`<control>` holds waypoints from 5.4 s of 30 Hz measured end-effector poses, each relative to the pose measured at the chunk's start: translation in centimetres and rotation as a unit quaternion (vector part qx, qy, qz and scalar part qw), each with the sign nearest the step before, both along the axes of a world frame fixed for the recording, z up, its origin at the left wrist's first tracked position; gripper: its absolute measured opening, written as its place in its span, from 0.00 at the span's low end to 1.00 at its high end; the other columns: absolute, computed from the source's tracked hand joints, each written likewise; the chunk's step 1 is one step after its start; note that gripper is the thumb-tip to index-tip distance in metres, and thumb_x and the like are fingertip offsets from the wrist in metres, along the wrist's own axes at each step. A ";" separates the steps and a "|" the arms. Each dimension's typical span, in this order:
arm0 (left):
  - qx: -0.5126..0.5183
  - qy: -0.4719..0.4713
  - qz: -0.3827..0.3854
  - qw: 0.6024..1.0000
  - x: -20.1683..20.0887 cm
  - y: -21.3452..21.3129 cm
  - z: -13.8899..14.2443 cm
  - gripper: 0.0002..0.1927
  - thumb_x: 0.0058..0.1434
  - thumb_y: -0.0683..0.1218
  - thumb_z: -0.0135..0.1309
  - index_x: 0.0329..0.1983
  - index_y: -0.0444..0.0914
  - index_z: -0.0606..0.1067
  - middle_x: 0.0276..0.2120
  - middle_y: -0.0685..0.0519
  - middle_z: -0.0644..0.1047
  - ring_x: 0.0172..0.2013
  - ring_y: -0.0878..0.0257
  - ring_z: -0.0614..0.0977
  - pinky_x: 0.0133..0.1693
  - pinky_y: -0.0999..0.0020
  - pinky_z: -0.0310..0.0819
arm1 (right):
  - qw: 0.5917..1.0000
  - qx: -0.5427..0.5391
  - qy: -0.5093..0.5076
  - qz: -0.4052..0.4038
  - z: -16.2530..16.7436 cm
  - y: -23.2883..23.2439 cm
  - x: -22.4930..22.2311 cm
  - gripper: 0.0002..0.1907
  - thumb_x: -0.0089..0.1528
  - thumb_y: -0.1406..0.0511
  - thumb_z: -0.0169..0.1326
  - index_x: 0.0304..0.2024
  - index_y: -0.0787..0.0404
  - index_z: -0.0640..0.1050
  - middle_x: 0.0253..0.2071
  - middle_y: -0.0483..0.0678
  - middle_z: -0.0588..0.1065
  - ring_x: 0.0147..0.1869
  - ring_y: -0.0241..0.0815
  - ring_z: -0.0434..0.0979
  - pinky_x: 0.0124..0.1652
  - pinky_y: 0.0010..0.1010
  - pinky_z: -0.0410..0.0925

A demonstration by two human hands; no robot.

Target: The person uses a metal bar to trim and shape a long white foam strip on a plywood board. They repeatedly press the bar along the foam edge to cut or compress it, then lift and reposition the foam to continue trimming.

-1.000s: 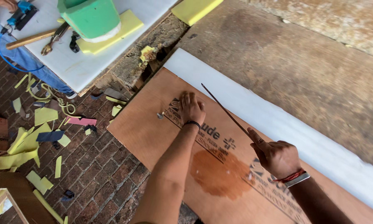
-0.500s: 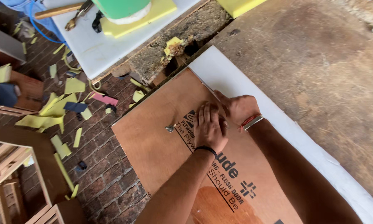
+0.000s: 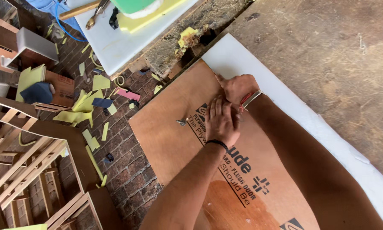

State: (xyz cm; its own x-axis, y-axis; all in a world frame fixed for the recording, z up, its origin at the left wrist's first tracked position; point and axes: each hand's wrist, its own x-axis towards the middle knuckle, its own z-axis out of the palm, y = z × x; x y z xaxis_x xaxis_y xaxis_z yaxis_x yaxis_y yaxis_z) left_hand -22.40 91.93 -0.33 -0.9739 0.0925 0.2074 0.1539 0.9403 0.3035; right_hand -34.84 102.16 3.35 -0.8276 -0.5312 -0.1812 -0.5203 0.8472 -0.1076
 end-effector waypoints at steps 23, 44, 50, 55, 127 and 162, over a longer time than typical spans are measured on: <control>-0.009 -0.015 -0.001 1.000 0.8 0.9 -1.8 0.23 0.70 0.49 0.53 0.65 0.41 0.64 0.71 0.39 0.60 0.71 0.44 0.60 0.69 0.40 0.46 | 0.987 -0.147 0.057 -0.005 -3.1 29.7 36.2 0.41 0.53 0.63 0.59 0.70 0.53 0.67 0.12 0.42 0.68 0.14 0.40 0.69 0.17 0.33 0.64; -0.241 -0.378 -0.190 0.873 29.8 27.4 9.1 0.34 0.57 0.69 0.58 0.61 0.48 0.77 0.64 0.37 0.71 0.71 0.31 0.60 0.73 0.31 0.34 | 0.999 -0.029 -0.017 -0.009 -2.4 30.0 37.8 0.49 0.53 0.51 0.59 0.75 0.46 0.57 0.19 0.49 0.74 0.22 0.46 0.74 0.23 0.37 0.68; -0.327 -0.376 -0.116 0.859 30.6 31.2 8.7 0.45 0.44 0.69 0.72 0.59 0.42 0.76 0.67 0.31 0.62 0.72 0.31 0.51 0.68 0.33 0.38 | 0.996 -0.004 -0.089 -0.024 -1.4 33.7 41.6 0.51 0.53 0.52 0.56 0.78 0.41 0.53 0.21 0.50 0.77 0.25 0.50 0.77 0.27 0.40 0.69; -0.311 -0.343 -0.077 0.883 31.9 31.1 7.0 0.46 0.43 0.68 0.73 0.60 0.39 0.77 0.69 0.31 0.62 0.74 0.35 0.52 0.71 0.40 0.42 | 0.998 -0.040 0.011 -0.037 -2.9 42.0 52.9 0.36 0.61 0.51 0.48 0.73 0.41 0.60 0.15 0.48 0.72 0.19 0.47 0.73 0.23 0.41 0.66; -0.379 -0.402 -0.035 0.833 93.8 80.2 3.0 0.49 0.38 0.69 0.74 0.56 0.33 0.81 0.61 0.36 0.78 0.70 0.43 0.70 0.77 0.51 0.48 | 0.996 -0.053 0.030 -0.066 -5.9 114.3 149.5 0.46 0.49 0.69 0.63 0.69 0.43 0.65 0.22 0.39 0.77 0.23 0.36 0.73 0.32 0.28 0.74; -0.011 -0.254 -0.234 0.938 93.5 66.2 5.4 0.33 0.54 0.56 0.67 0.60 0.38 0.75 0.65 0.40 0.68 0.69 0.43 0.61 0.67 0.53 0.57 | 0.908 -0.189 0.218 -0.304 4.6 84.1 133.3 0.23 0.64 0.56 0.57 0.61 0.52 0.75 0.21 0.45 0.77 0.20 0.44 0.77 0.23 0.38 0.69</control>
